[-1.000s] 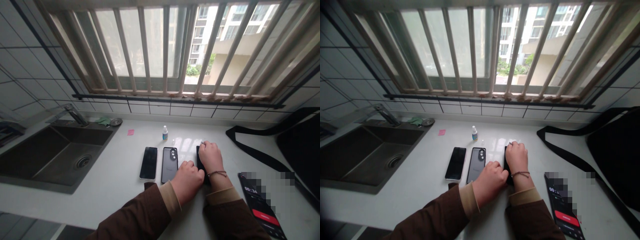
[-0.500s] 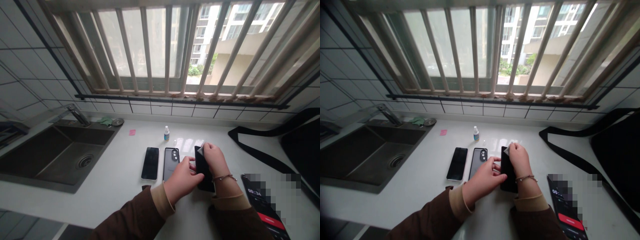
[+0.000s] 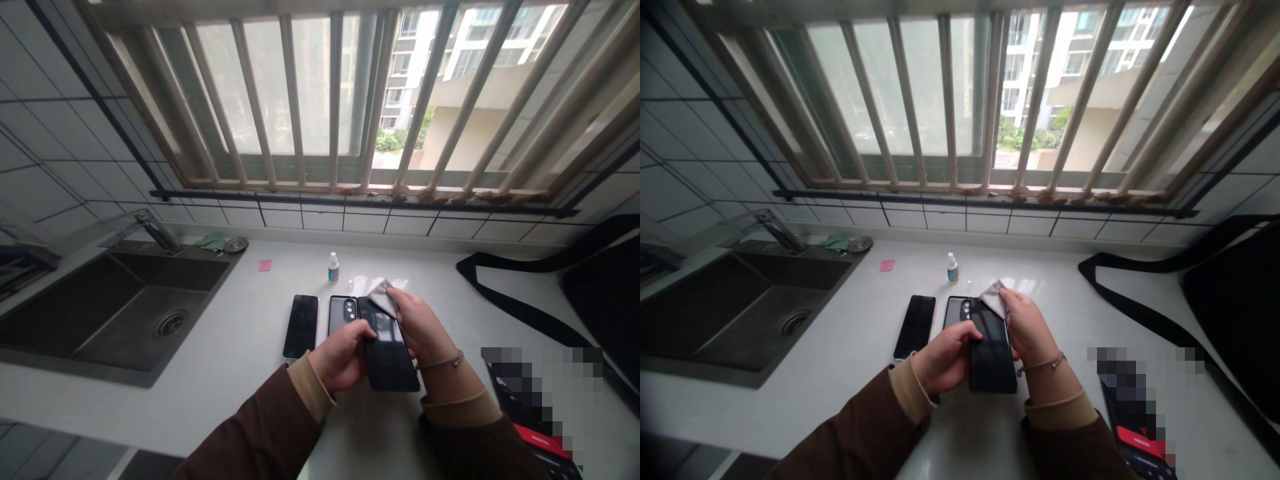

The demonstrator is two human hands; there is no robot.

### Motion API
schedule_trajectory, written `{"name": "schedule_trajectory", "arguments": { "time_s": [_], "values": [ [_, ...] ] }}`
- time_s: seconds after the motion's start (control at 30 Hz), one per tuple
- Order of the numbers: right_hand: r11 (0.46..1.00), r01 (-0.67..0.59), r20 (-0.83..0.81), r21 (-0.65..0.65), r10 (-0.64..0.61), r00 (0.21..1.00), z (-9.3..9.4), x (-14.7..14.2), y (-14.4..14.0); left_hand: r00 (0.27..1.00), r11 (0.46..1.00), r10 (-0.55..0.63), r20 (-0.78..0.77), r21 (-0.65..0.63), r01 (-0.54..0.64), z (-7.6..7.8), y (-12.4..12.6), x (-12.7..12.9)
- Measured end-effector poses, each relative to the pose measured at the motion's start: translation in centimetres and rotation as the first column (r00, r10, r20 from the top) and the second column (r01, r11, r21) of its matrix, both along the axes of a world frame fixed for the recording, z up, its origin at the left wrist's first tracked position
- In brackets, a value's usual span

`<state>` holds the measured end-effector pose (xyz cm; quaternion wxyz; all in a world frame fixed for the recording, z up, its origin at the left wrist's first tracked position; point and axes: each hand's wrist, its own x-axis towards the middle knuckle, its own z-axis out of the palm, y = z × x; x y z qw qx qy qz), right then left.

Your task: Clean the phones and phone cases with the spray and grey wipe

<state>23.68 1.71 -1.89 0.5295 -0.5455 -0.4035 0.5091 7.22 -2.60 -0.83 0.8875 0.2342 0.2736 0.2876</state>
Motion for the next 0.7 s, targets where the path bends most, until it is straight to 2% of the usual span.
{"name": "schedule_trajectory", "arguments": {
  "time_s": [0.1, 0.23, 0.3, 0.37, 0.43, 0.5, 0.6, 0.7],
  "values": [
    [0.997, 0.069, -0.189, -0.029, -0.073, 0.979, -0.5, 0.4, 0.4, 0.998, 0.999, -0.005, 0.070, -0.037, 0.008, 1.1, 0.4, -1.0],
    [0.973, 0.230, -0.248, -0.004, -0.224, 0.943, -1.1, 1.1, 0.9, 0.996, 0.995, 0.076, 0.038, -0.066, -0.073, 1.6, 0.6, -1.9],
    [0.959, 0.278, -0.173, 0.050, -0.266, 0.948, -0.9, 1.1, 0.8, 0.997, 0.991, 0.078, 0.010, -0.114, -0.077, 1.4, 0.7, -2.0],
    [0.935, 0.297, 0.065, 0.194, -0.315, 0.947, -0.4, 0.9, 0.3, 0.998, 0.990, 0.063, -0.003, -0.126, -0.063, 1.2, 0.7, -2.1],
    [0.906, 0.202, 0.365, 0.372, -0.343, 0.866, 0.2, 0.3, -0.4, 0.998, 0.994, 0.056, 0.000, -0.093, -0.056, 1.0, 0.6, -1.9],
    [0.888, 0.010, 0.558, 0.460, -0.298, 0.774, 0.5, -0.5, -1.0, 0.997, 0.996, 0.071, 0.017, -0.051, -0.071, 0.8, 0.5, -1.8],
    [0.837, -0.265, 0.683, 0.478, -0.165, 0.712, 0.2, -1.6, -1.2, 0.992, 0.992, 0.121, 0.016, -0.022, -0.121, 0.6, 0.4, -1.7],
    [0.770, -0.406, 0.733, 0.492, -0.114, 0.671, -0.3, -2.2, -1.2, 0.987, 0.987, 0.161, -0.011, -0.008, -0.161, 0.6, 0.5, -1.8]
  ]
}}
